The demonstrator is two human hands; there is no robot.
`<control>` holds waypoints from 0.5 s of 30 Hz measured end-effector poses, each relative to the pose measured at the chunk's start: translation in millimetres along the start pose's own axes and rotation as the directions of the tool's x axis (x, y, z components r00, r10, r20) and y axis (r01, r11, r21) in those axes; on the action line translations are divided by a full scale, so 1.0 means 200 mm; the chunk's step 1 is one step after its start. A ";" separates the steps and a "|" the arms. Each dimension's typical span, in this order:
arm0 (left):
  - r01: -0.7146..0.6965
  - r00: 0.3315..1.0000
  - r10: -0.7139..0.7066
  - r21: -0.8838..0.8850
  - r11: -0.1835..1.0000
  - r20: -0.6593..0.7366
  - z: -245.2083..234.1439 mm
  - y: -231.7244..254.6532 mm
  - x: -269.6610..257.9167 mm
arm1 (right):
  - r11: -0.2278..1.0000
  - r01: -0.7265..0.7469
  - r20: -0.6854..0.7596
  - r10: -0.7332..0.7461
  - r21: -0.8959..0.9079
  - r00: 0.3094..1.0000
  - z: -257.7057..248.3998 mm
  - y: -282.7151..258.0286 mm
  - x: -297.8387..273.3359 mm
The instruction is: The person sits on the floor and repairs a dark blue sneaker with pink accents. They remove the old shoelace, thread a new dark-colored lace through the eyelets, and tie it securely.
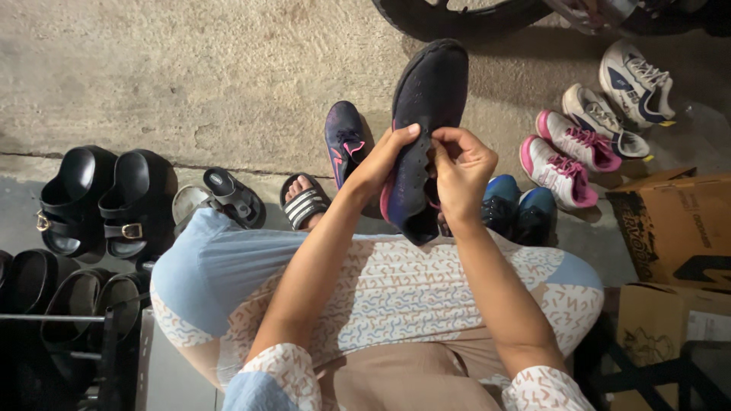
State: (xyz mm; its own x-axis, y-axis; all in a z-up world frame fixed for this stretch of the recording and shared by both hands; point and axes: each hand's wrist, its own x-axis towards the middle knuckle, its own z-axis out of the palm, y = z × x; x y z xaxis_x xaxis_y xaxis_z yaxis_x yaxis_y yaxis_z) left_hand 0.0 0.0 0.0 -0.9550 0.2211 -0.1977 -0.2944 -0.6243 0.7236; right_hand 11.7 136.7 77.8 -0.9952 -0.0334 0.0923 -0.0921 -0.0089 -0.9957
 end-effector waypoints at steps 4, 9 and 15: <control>0.011 1.000 -0.010 0.054 0.999 -0.013 0.00 -0.01 0.01 | 0.983 0.149 -0.003 -0.150 -0.105 0.989 0.00 0.02 -0.01; 0.042 0.997 -0.040 0.025 0.999 -0.070 0.02 0.00 0.00 | 0.973 0.181 -0.047 -0.189 -0.143 0.981 0.01 0.03 -0.01; 0.021 0.999 -0.022 -0.023 1.000 -0.035 0.01 0.00 -0.01 | 0.984 0.139 -0.037 -0.143 -0.109 0.989 0.00 0.02 0.01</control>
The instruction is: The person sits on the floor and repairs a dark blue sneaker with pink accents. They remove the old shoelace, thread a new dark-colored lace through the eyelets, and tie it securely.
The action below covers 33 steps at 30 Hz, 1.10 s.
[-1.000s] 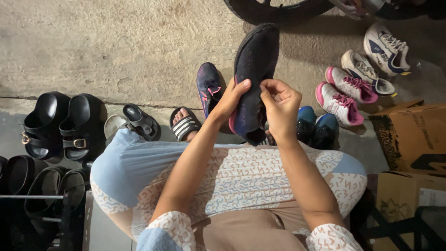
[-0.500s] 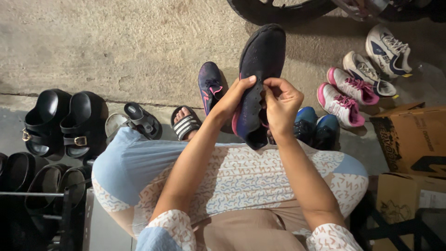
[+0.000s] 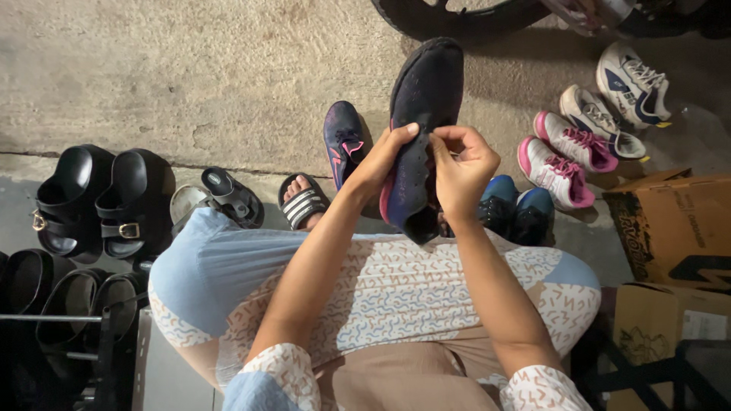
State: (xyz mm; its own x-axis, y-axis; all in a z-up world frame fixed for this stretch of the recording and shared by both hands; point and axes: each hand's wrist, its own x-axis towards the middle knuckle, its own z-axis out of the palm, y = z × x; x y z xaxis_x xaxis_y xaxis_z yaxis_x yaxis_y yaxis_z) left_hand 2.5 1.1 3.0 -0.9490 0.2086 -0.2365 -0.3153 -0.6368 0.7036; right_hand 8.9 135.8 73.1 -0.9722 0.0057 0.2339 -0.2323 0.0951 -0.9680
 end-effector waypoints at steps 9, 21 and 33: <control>-0.245 0.953 0.277 0.225 0.943 -0.125 0.02 0.02 0.01 | 0.847 0.377 0.347 -0.249 -0.374 0.904 -0.10 -0.20 0.08; -0.295 0.890 0.436 0.560 0.774 -0.134 0.06 0.09 -0.05 | 0.835 0.395 0.300 -0.292 -0.383 0.908 -0.05 -0.28 0.09; 0.019 0.961 0.165 0.649 0.760 -0.222 -0.15 -0.10 0.00 | 0.907 0.420 0.007 -0.421 0.035 0.907 -0.26 -0.14 0.20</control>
State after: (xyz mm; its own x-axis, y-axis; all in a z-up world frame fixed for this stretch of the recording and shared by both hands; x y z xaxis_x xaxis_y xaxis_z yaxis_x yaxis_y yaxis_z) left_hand 7.9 -7.9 -30.4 -0.9631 -0.0691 -0.2600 -0.2607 0.0015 0.9654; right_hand -22.0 186.0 115.2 -0.7846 -0.0420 0.6186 -0.6200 0.0539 -0.7827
